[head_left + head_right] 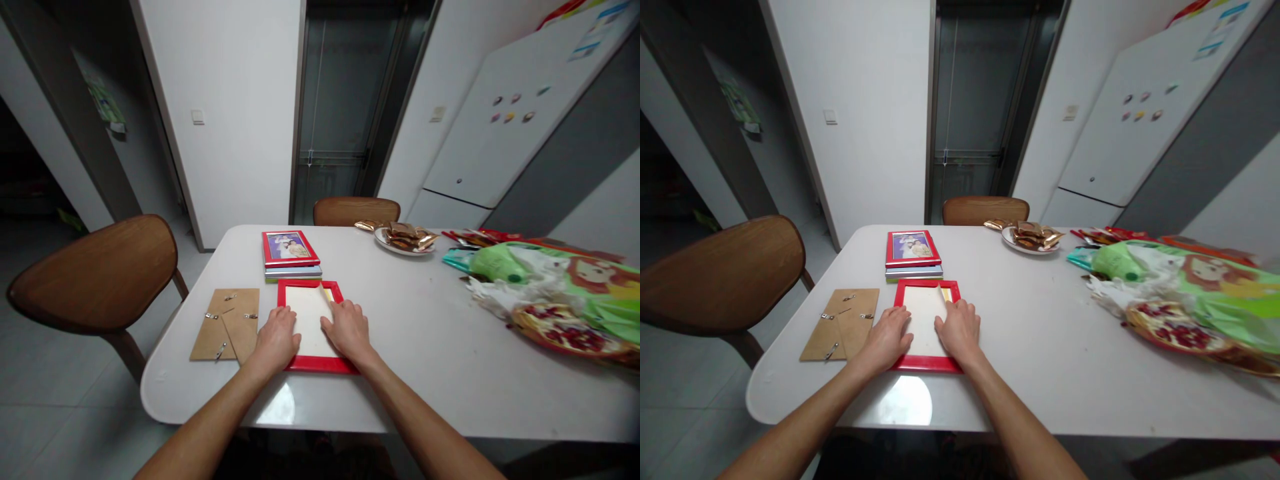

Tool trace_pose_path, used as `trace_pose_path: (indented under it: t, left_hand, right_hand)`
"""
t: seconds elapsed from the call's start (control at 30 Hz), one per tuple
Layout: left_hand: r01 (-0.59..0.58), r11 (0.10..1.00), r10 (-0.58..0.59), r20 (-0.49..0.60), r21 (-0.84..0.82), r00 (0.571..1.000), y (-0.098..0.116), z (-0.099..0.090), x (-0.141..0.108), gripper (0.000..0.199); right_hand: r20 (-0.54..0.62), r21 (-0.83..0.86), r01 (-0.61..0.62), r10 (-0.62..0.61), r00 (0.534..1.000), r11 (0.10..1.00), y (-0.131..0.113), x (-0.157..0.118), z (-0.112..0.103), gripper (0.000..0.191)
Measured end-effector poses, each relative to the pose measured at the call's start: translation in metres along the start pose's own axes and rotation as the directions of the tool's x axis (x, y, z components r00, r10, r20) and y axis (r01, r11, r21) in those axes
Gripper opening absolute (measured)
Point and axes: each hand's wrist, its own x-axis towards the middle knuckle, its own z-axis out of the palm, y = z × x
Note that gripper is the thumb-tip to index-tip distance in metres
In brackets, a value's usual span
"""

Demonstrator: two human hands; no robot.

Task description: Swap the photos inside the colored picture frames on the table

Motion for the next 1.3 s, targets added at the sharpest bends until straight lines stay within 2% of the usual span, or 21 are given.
trace_pose_path:
  t: [0.13,0.23,0.3,0.37,0.43,0.53,0.6,0.7,0.8,0.9,0.97,1.07,1.17,1.3]
  left_hand:
    - [-0.012,1.0,0.012,-0.007,0.024,1.0,-0.001,0.005,-0.001,0.037]
    - [-0.018,0.999,0.018,-0.023,0.029,1.0,-0.001,0.005,-0.003,0.038]
    - [-0.024,0.999,0.025,-0.037,0.025,0.999,-0.005,-0.002,-0.006,0.042]
    - [-0.014,0.999,0.016,-0.056,0.031,0.998,-0.019,-0.013,-0.011,0.046]
    - [0.045,0.997,-0.041,-0.065,0.066,0.997,-0.04,-0.028,-0.018,0.051]
    - [0.213,0.966,-0.214,-0.011,0.144,0.977,-0.078,-0.048,-0.03,0.063]
    - [0.245,0.957,-0.254,0.04,0.154,0.966,-0.097,-0.056,-0.039,0.071]
    - [0.23,0.963,-0.245,0.103,0.144,0.964,-0.111,-0.061,-0.051,0.081]
    - [0.202,0.972,-0.216,0.121,0.119,0.969,-0.113,-0.06,-0.057,0.083]
    - [0.201,0.976,-0.209,0.091,0.09,0.974,-0.113,-0.059,-0.058,0.079]
    - [0.201,0.976,-0.207,0.072,0.081,0.976,-0.113,-0.057,-0.058,0.075]
    - [0.198,0.977,-0.202,0.043,0.084,0.978,-0.115,-0.054,-0.06,0.07]
    - [0.155,0.981,-0.153,-0.022,0.119,0.988,-0.113,-0.054,-0.062,0.073]
    - [0.027,0.979,0.001,-0.136,0.202,0.991,-0.095,-0.069,-0.058,0.079]
  right_hand:
    - [-0.031,-0.019,0.001,-0.001,1.0,1.0,-0.001,0.006,0.005,0.048]
    - [-0.046,-0.02,-0.007,0.006,0.999,1.0,0.001,0.014,0.005,0.052]
    - [-0.077,-0.013,-0.001,0.0,0.997,1.0,-0.002,0.016,0.003,0.05]
    - [-0.114,0.026,0.052,-0.049,0.992,0.998,-0.011,0.012,-0.001,0.046]
    - [-0.108,0.09,0.165,-0.155,0.982,0.982,-0.027,0.003,-0.004,0.04]
    - [-0.026,0.178,0.35,-0.351,0.936,0.92,-0.061,-0.013,-0.007,0.033]
    - [0.023,0.216,0.431,-0.446,0.895,0.876,-0.086,-0.024,-0.007,0.033]
    - [0.083,0.232,0.496,-0.525,0.847,0.837,-0.115,-0.036,-0.003,0.043]
    - [0.111,0.204,0.496,-0.523,0.845,0.844,-0.13,-0.042,0.001,0.051]
    - [0.114,0.207,0.464,-0.492,0.863,0.861,-0.134,-0.041,0.004,0.045]
    - [0.11,0.257,0.452,-0.49,0.865,0.854,-0.133,-0.04,0.005,0.043]
    - [0.064,0.388,0.42,-0.479,0.876,0.82,-0.133,-0.039,0.004,0.051]
    - [-0.005,0.49,0.402,-0.458,0.889,0.774,-0.131,-0.037,-0.007,0.054]
    - [-0.117,0.553,0.412,-0.421,0.899,0.725,-0.122,-0.03,-0.039,0.049]
